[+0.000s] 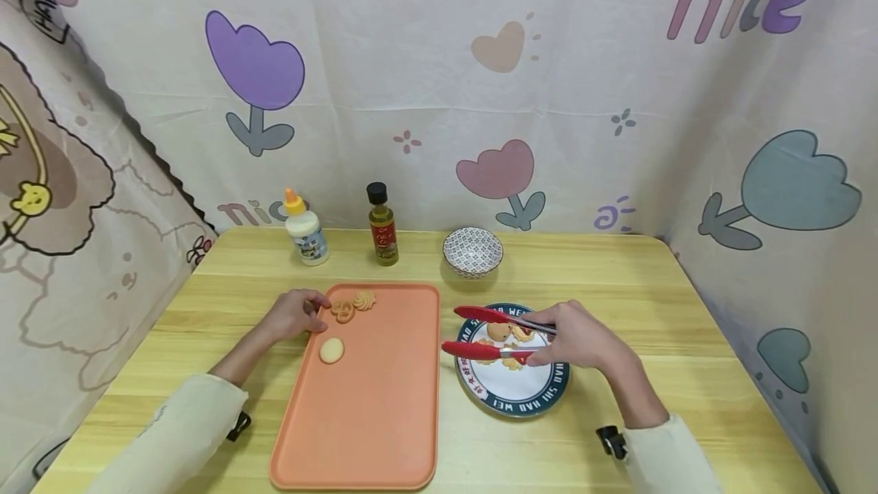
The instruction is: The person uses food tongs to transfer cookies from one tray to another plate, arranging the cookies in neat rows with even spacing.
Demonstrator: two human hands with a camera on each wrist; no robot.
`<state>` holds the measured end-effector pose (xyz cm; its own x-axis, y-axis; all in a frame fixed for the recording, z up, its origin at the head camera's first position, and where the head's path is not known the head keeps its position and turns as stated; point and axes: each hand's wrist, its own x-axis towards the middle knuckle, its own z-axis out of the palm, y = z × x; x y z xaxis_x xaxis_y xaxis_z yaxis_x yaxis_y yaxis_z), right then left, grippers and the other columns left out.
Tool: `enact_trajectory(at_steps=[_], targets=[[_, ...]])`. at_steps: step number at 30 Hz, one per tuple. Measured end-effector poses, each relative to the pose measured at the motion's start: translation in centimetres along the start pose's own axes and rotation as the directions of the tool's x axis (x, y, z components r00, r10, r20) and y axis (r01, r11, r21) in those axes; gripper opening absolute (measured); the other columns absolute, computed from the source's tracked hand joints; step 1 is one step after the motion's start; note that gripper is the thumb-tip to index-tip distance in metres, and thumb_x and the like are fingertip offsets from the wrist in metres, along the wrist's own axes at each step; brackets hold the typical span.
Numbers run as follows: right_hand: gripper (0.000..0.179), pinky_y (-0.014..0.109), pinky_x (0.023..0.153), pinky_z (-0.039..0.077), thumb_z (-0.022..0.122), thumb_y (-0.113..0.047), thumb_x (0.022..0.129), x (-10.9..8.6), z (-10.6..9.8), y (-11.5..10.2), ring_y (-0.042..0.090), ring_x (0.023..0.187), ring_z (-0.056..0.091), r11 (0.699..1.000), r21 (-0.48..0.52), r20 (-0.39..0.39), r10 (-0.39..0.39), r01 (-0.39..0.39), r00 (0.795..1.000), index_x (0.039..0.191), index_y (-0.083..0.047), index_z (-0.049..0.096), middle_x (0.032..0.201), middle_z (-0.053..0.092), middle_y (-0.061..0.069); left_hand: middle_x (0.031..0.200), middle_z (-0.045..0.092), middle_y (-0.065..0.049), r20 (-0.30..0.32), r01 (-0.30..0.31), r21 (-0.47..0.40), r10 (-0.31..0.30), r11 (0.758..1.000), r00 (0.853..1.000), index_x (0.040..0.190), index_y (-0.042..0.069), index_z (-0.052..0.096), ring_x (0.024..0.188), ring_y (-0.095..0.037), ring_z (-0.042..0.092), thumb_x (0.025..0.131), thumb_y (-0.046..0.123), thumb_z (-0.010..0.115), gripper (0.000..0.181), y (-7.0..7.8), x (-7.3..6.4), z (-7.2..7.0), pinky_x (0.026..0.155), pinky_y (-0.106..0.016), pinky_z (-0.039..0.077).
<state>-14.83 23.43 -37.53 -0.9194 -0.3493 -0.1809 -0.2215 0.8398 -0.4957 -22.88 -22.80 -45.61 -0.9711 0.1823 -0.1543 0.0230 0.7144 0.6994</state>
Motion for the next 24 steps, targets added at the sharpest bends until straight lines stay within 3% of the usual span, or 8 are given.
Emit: enact_trajectory(at_steps=[8,14,21,24], targets=[[0.068,0.026,0.063,0.039,0.085,-0.035,0.066,3.2,0.8,-2.7,0.018,0.082,0.054,0.999,-0.018,-0.011,-0.040,0.040,0.999,0.124,-0.006,0.063,0.109,0.069,0.009,0.087,0.059,-0.013,-0.003,-0.012,0.003,0.012,1.000,1.000,0.103,-0.003,0.066,0.067,-0.016,0.050,0.073,-0.002,0.076,0.031,0.0,0.0,0.1,0.056,-0.027,0.042],[0.064,0.025,0.051,0.037,0.085,-0.029,0.067,5.9,1.9,-4.3,0.014,0.061,0.047,0.998,-0.001,0.011,-0.060,0.060,0.998,0.126,-0.013,0.063,0.080,0.063,0.006,0.089,0.060,-0.015,-0.005,-0.029,-0.007,0.029,1.000,1.000,0.102,-0.004,0.066,0.068,-0.015,0.050,0.073,-0.002,0.076,0.031,0.0,0.1,0.3,0.056,-0.025,0.043],[0.066,0.026,0.064,0.041,0.085,-0.034,0.066,8.6,3.1,-6.3,0.015,0.077,0.049,0.982,-0.082,-0.029,-0.172,0.170,0.985,0.124,-0.009,0.064,0.102,0.069,0.007,0.086,0.059,-0.014,-0.012,-0.038,0.012,0.038,0.999,0.999,0.102,-0.004,0.066,0.067,-0.015,0.049,0.073,-0.001,0.077,0.031,-0.1,0.0,0.2,0.054,-0.025,0.042],[0.066,0.025,0.059,0.040,0.085,-0.032,0.067,9.6,3.5,-7.0,0.014,0.068,0.047,0.984,-0.063,-0.030,-0.168,0.166,0.985,0.124,-0.007,0.064,0.092,0.068,0.008,0.085,0.059,-0.013,-0.015,-0.035,0.013,0.035,0.999,0.999,0.102,-0.003,0.066,0.067,-0.015,0.049,0.073,-0.001,0.077,0.031,-0.2,0.0,0.2,0.054,-0.025,0.042]])
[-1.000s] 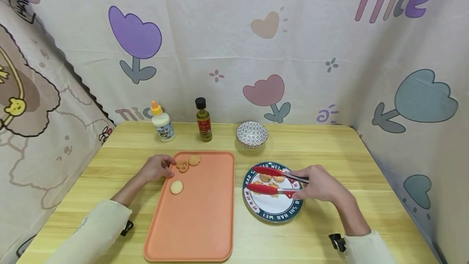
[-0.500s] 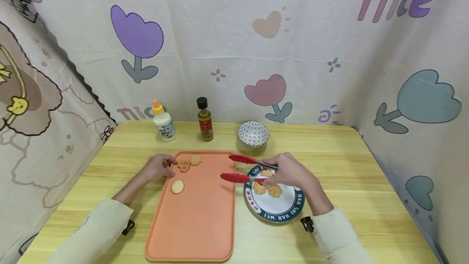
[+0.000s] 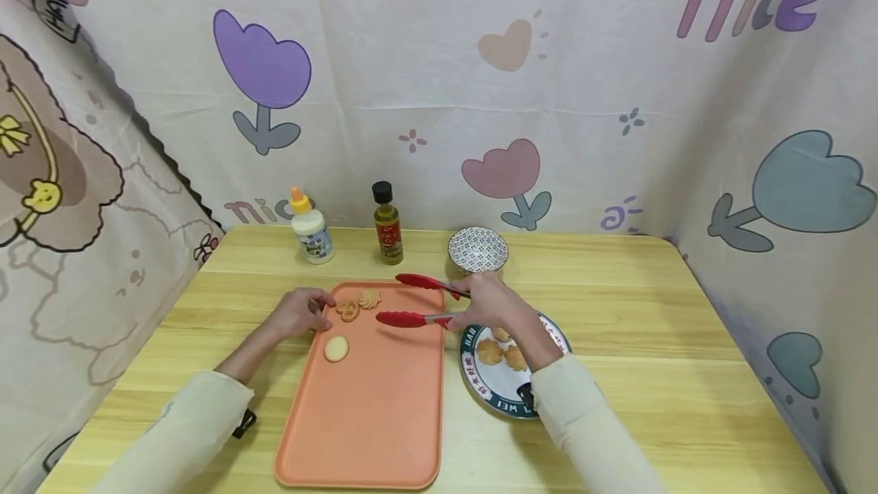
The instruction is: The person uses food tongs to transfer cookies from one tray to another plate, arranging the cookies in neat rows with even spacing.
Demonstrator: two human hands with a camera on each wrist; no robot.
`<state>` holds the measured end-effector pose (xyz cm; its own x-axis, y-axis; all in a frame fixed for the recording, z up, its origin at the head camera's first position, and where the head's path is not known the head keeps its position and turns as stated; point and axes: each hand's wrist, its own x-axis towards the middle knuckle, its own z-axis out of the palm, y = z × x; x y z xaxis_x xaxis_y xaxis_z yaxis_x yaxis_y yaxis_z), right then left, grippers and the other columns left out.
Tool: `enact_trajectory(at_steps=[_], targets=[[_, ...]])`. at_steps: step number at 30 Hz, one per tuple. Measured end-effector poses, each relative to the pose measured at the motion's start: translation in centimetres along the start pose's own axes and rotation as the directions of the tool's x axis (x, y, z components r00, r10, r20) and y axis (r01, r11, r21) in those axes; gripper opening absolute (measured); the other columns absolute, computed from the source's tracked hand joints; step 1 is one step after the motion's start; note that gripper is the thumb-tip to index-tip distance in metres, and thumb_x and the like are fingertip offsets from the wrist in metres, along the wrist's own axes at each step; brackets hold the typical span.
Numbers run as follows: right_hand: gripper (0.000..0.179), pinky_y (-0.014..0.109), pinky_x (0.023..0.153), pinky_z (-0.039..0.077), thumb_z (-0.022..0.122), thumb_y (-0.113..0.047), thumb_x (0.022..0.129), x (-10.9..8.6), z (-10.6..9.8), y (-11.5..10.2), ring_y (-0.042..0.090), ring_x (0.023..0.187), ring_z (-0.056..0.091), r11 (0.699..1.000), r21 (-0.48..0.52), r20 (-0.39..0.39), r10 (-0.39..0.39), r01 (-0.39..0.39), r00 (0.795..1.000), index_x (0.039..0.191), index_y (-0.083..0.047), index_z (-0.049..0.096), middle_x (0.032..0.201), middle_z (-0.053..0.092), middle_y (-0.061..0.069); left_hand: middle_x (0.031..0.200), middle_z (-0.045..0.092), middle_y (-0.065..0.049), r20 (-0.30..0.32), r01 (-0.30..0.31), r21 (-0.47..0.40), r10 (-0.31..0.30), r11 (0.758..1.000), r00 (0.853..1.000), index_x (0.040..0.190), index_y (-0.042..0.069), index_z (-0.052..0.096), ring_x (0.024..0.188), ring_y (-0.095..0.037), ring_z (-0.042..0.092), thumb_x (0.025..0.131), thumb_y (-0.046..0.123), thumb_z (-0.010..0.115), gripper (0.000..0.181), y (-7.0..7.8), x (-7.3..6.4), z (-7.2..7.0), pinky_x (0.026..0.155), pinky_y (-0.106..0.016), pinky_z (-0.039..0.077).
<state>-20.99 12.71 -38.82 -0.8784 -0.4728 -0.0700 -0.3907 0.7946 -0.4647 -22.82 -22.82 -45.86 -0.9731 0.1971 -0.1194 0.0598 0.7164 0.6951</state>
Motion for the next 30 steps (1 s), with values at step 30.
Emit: enact_trajectory(at_steps=[30], targets=[[0.052,0.020,0.042,0.027,0.081,-0.026,0.074,3.4,3.2,-2.8,0.010,0.047,0.034,0.997,0.008,0.008,0.071,-0.071,0.997,0.121,-0.010,0.066,0.056,0.046,-0.004,0.087,0.059,-0.012,0.001,-0.001,0.020,0.001,1.000,1.000,0.103,-0.002,0.066,0.068,-0.016,0.051,0.073,0.000,0.076,0.031,0.2,0.2,0.0,0.055,-0.027,0.044]])
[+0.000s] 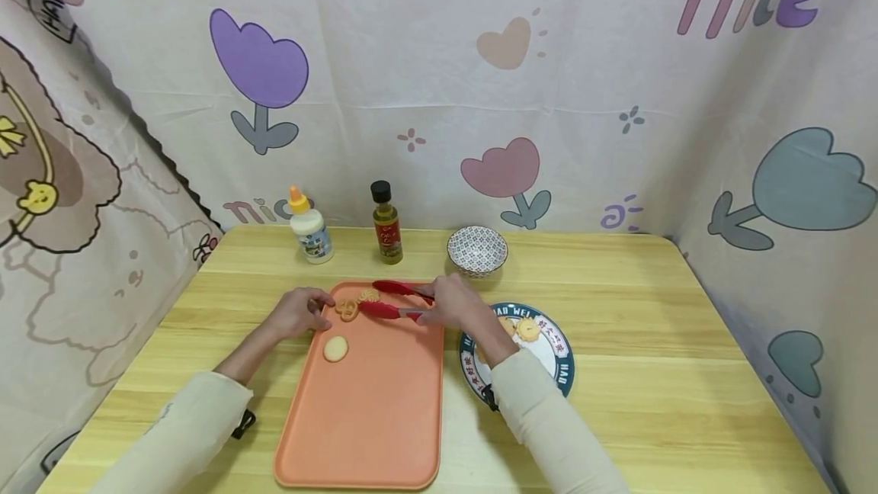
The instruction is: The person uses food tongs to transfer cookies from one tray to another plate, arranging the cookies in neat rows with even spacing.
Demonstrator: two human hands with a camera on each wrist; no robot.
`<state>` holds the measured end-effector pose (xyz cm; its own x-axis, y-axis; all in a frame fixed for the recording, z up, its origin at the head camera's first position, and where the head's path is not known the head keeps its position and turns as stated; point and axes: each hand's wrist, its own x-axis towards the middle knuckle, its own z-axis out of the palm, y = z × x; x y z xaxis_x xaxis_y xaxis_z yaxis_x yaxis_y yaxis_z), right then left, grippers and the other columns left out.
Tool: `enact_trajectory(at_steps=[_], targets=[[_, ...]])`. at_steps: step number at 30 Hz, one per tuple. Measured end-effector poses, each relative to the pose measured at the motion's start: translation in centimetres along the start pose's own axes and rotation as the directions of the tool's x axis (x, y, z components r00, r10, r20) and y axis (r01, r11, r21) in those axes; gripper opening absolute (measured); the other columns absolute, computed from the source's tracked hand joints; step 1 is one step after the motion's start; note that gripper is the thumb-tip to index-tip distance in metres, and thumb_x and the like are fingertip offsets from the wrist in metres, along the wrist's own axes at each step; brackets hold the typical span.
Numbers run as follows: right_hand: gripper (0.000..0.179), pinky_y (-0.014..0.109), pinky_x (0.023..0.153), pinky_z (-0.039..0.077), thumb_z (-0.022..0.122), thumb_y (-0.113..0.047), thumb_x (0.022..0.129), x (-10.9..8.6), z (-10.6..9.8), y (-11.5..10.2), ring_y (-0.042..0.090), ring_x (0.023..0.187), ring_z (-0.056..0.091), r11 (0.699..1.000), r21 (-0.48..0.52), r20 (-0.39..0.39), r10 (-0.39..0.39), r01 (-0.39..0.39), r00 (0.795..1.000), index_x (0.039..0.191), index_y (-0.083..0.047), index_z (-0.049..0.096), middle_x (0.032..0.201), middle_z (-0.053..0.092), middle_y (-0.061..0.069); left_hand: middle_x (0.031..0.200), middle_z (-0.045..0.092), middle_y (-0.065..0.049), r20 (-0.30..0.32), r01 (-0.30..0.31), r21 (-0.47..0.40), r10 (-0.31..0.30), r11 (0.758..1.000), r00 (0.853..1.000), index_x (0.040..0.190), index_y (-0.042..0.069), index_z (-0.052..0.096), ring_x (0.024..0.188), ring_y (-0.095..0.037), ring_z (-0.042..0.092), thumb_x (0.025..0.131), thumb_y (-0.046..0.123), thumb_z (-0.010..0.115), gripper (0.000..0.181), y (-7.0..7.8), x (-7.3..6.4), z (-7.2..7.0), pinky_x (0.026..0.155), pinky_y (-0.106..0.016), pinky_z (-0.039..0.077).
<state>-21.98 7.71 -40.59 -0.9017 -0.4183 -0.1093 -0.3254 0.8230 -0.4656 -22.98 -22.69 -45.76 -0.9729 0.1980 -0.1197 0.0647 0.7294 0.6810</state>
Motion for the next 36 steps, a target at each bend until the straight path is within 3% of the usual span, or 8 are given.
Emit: enact_trajectory(at_steps=[6,12,17,24,32,36], targets=[[0.045,0.021,0.048,0.034,0.082,-0.025,0.073,0.3,-0.1,0.0,0.012,0.061,0.046,1.000,-0.016,-0.017,-0.012,0.011,1.000,0.113,-0.009,0.070,0.080,0.069,0.003,0.087,0.060,-0.013,0.001,0.001,-0.007,-0.001,1.000,1.000,0.102,-0.002,0.066,0.067,-0.015,0.051,0.073,-0.001,0.076,0.031,0.0,-0.1,0.0,0.055,-0.027,0.044],[0.047,0.021,0.046,0.032,0.082,-0.025,0.073,0.1,-0.3,0.1,0.012,0.058,0.046,1.000,-0.002,-0.022,-0.021,0.021,1.000,0.115,-0.008,0.069,0.091,0.073,0.008,0.089,0.059,-0.014,0.016,0.010,-0.017,-0.010,1.000,1.000,0.103,-0.003,0.065,0.067,-0.015,0.052,0.075,-0.001,0.075,0.030,0.1,-0.1,0.0,0.054,-0.026,0.045],[0.043,0.021,0.045,0.030,0.081,-0.024,0.074,-0.3,-0.7,0.2,0.011,0.053,0.038,0.999,-0.019,-0.036,-0.046,0.045,0.998,0.113,-0.009,0.071,0.096,0.072,0.007,0.089,0.059,-0.015,0.018,0.017,-0.022,-0.017,1.000,1.000,0.103,-0.004,0.065,0.068,-0.015,0.052,0.075,-0.002,0.075,0.031,0.2,-0.2,-0.1,0.054,-0.026,0.045],[0.046,0.020,0.045,0.027,0.082,-0.026,0.073,-1.1,-1.3,0.7,0.011,0.054,0.036,0.997,-0.054,-0.046,-0.052,0.050,0.998,0.114,-0.009,0.070,0.070,0.065,0.002,0.089,0.059,-0.015,0.011,0.020,-0.021,-0.019,1.000,1.000,0.103,-0.003,0.065,0.068,-0.015,0.051,0.074,-0.002,0.076,0.031,0.2,-0.2,-0.1,0.054,-0.024,0.044],[0.052,0.021,0.048,0.029,0.083,-0.026,0.072,-2.9,-2.2,2.3,0.011,0.056,0.038,0.996,-0.022,-0.028,-0.085,0.084,0.996,0.118,-0.007,0.067,0.066,0.055,-0.002,0.089,0.059,-0.015,-0.001,0.001,-0.021,-0.001,1.000,1.000,0.102,-0.004,0.065,0.068,-0.016,0.051,0.073,-0.002,0.076,0.031,0.0,-0.2,0.0,0.056,-0.027,0.044],[0.049,0.020,0.049,0.033,0.082,-0.026,0.072,-4.1,-2.8,3.0,0.009,0.058,0.043,0.993,0.004,-0.024,-0.115,0.115,0.993,0.116,-0.007,0.069,0.071,0.060,-0.003,0.088,0.059,-0.014,0.000,0.004,-0.014,-0.004,1.000,1.000,0.102,-0.004,0.066,0.068,-0.015,0.050,0.073,-0.001,0.076,0.031,0.1,-0.2,0.0,0.056,-0.026,0.043]])
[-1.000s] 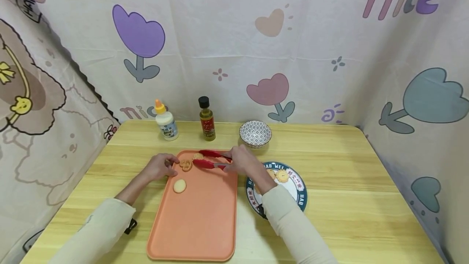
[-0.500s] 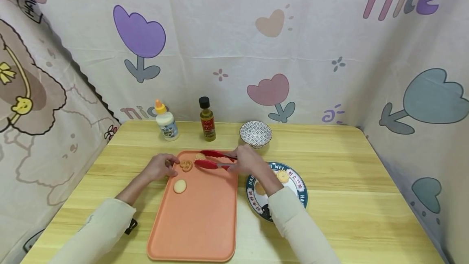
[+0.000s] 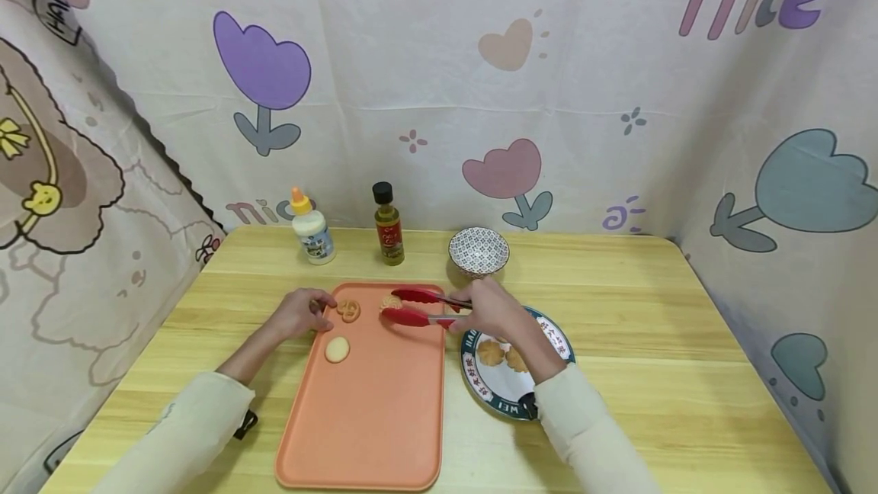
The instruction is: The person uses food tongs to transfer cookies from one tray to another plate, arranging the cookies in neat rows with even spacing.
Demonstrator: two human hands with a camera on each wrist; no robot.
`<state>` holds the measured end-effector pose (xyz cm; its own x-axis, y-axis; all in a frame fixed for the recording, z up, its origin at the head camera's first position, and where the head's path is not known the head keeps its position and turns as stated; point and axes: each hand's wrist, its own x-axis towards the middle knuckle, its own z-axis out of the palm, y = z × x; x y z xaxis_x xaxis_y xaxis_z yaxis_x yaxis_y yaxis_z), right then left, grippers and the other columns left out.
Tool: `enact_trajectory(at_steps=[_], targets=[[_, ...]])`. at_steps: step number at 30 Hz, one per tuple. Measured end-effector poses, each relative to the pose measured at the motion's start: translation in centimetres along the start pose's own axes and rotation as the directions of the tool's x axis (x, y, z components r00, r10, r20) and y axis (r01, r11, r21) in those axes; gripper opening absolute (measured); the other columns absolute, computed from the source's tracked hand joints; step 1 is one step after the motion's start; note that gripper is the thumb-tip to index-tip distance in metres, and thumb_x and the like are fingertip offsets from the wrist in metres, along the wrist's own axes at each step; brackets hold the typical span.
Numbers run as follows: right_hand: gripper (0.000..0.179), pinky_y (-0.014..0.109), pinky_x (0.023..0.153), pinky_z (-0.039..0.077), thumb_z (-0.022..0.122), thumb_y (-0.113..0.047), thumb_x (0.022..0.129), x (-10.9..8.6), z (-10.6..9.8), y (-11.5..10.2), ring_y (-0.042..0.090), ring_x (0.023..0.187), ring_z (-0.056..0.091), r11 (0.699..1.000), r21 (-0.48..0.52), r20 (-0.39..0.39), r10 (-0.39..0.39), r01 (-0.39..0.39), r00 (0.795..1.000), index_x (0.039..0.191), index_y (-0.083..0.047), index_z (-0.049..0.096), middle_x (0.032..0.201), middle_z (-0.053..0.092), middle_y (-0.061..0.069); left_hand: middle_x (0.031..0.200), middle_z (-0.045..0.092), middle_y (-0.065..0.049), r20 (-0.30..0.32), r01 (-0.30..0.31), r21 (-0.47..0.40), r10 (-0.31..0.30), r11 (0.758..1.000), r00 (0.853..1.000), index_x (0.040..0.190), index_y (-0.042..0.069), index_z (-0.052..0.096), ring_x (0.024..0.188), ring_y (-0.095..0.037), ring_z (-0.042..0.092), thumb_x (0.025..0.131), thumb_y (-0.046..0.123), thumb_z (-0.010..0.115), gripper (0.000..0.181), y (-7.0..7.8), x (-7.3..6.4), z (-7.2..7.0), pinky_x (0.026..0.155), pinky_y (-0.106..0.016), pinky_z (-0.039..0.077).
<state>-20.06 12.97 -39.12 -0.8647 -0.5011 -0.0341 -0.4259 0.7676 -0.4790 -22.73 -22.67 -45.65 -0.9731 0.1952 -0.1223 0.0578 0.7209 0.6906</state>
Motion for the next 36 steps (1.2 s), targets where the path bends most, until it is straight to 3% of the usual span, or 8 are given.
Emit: enact_trajectory(at_steps=[8,14,17,24,36], targets=[[0.050,0.020,0.050,0.041,0.080,-0.026,0.075,-3.3,-1.8,0.5,0.007,0.059,0.051,0.999,0.015,0.018,0.040,-0.040,0.999,0.120,-0.012,0.067,0.077,0.065,-0.002,0.087,0.058,-0.015,0.006,0.010,-0.007,-0.010,1.000,1.000,0.102,-0.004,0.065,0.069,-0.015,0.049,0.074,-0.002,0.075,0.030,0.2,0.0,0.0,0.056,-0.026,0.042],[0.057,0.020,0.053,0.042,0.081,-0.030,0.074,-5.5,-3.4,1.5,0.011,0.073,0.056,0.993,0.014,0.016,0.121,-0.121,0.993,0.125,-0.012,0.063,0.107,0.070,0.009,0.088,0.058,-0.016,0.001,0.002,-0.015,-0.002,1.000,1.000,0.102,-0.005,0.065,0.068,-0.016,0.049,0.074,-0.003,0.075,0.030,0.1,0.0,0.0,0.056,-0.027,0.043],[0.060,0.021,0.057,0.044,0.081,-0.033,0.073,-6.3,-4.0,2.3,0.015,0.081,0.058,0.987,-0.003,0.014,0.161,-0.161,0.987,0.126,-0.011,0.063,0.113,0.068,0.011,0.088,0.059,-0.016,0.001,0.002,-0.017,-0.002,1.000,1.000,0.102,-0.005,0.064,0.068,-0.016,0.050,0.074,-0.004,0.075,0.030,0.1,0.1,0.0,0.056,-0.027,0.043],[0.063,0.025,0.065,0.047,0.080,-0.037,0.072,-8.5,-5.2,4.2,0.019,0.087,0.057,0.977,-0.016,0.012,0.215,-0.215,0.977,0.124,-0.007,0.063,0.111,0.068,0.014,0.085,0.059,-0.013,0.005,0.006,-0.002,-0.006,1.000,1.000,0.102,-0.003,0.065,0.067,-0.016,0.049,0.074,-0.002,0.075,0.030,0.0,0.1,0.2,0.055,-0.026,0.043],[0.065,0.023,0.058,0.037,0.081,-0.035,0.070,-12.2,-5.9,6.3,0.016,0.078,0.053,0.968,-0.032,-0.005,0.249,-0.249,0.969,0.124,-0.003,0.062,0.104,0.069,0.014,0.085,0.059,-0.012,0.004,0.013,0.005,-0.013,1.000,1.000,0.101,-0.002,0.066,0.067,-0.016,0.049,0.073,-0.002,0.075,0.030,0.1,0.1,0.0,0.055,-0.027,0.043]])
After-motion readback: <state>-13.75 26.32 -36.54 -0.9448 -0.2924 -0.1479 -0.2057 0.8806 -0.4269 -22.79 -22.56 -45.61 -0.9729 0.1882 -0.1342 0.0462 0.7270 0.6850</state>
